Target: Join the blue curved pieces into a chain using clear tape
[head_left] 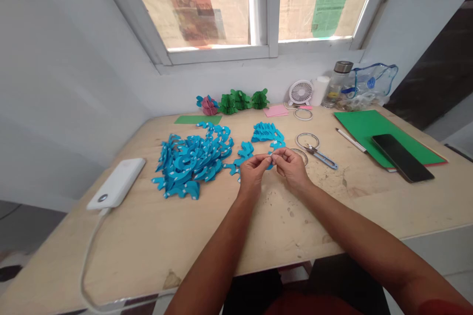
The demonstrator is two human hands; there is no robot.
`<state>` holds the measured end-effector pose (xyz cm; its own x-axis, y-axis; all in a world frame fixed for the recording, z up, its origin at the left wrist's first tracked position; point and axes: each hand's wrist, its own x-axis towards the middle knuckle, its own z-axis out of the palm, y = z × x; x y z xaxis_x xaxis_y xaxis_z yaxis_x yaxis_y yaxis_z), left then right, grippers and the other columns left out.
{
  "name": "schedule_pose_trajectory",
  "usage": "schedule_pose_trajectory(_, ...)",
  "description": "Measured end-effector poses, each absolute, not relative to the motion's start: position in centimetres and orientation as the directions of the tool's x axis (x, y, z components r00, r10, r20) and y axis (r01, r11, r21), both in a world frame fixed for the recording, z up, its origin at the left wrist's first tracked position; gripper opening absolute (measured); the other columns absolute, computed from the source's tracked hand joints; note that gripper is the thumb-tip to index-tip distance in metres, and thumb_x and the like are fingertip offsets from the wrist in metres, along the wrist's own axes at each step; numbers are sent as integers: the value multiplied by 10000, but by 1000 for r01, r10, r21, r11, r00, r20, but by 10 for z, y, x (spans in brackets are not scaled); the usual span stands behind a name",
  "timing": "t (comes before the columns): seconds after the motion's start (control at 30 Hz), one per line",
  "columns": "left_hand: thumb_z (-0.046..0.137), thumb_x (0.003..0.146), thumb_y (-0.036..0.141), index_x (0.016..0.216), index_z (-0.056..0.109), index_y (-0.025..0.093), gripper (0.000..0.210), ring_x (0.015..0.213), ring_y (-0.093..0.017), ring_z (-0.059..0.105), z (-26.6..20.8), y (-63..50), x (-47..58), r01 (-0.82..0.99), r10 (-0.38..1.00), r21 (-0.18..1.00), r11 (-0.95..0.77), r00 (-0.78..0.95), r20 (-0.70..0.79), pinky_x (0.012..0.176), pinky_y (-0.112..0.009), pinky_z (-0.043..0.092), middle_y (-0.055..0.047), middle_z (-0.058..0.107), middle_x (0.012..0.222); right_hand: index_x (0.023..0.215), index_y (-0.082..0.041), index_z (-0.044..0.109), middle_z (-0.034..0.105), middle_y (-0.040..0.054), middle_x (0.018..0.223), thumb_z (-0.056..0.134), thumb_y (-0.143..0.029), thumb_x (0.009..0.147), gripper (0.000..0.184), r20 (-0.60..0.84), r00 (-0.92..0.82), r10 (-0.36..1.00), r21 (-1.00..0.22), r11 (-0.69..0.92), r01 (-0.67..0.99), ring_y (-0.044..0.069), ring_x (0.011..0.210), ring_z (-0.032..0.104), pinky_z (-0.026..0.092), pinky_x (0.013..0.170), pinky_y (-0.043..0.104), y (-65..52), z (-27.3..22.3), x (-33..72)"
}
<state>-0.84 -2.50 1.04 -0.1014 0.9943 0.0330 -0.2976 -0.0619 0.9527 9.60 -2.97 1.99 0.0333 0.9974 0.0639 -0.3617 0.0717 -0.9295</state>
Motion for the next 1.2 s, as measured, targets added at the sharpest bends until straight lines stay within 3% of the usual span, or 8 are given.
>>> schedule_pose_trajectory(0.2, 693, 610, 225, 667, 697, 126, 114, 668, -136, 603, 12, -26, -9, -262, 995, 962, -75, -77, 57, 714, -273, 469, -39, 680, 679, 675, -176, 531, 481, -74, 490, 684, -364, 644, 245, 66, 16, 998, -932, 68, -356, 14, 324, 287, 156, 327, 184, -29, 17, 95)
schedule_pose_trajectory(0.37, 689, 610, 205, 797, 697, 137, 199, 773, -167, 636, 13, -26, -10, -264, 994, 960, -89, -92, 67, 761, -295, 477, -61, 701, 800, 681, -182, 518, 470, -78, 503, 658, -377, 671, 240, 75, 9, 997, -936, 73, -343, 14, 325, 289, 157, 334, 188, -28, 17, 96)
schedule_pose_trajectory(0.6, 638, 651, 205, 966, 656, 145, 320, 883, -199, 643, 11, -24, -14, -293, 983, 946, -140, -157, 97, 840, -342, 468, -79, 701, 881, 757, -183, 547, 522, -53, 601, 638, -357, 686, 208, 54, 82, 995, -945, 77, -318, 28, 384, 355, 230, 375, 196, -25, 16, 101)
schedule_pose_trajectory(0.73, 622, 665, 197, 1027, 633, 158, 365, 931, -204, 632, 10, -23, -15, -290, 970, 934, -210, -182, 161, 856, -343, 470, -90, 690, 952, 847, -200, 561, 536, -44, 640, 616, -320, 704, 195, 115, 127, 985, -953, 146, -266, 57, 468, 418, 303, 431, 199, -23, 8, 101)
schedule_pose_trajectory(0.97, 610, 680, 179, 1057, 612, 173, 377, 989, -213, 615, 12, -27, -12, -285, 972, 931, -228, -128, 198, 892, -356, 462, -98, 671, 1027, 1023, -239, 511, 594, -14, 794, 630, -268, 690, 355, 179, 150, 972, -971, 200, -135, 115, 673, 533, 412, 630, 245, -25, 2, 101)
schedule_pose_trajectory(1.2, 621, 689, 196, 1119, 580, 194, 432, 1005, -220, 608, 10, -30, -8, -305, 971, 922, -237, -56, 231, 907, -380, 457, -98, 656, 1065, 1073, -233, 479, 580, -44, 674, 649, -265, 670, 439, 182, 175, 968, -962, 212, -174, 121, 620, 537, 406, 607, 249, -26, 2, 100)
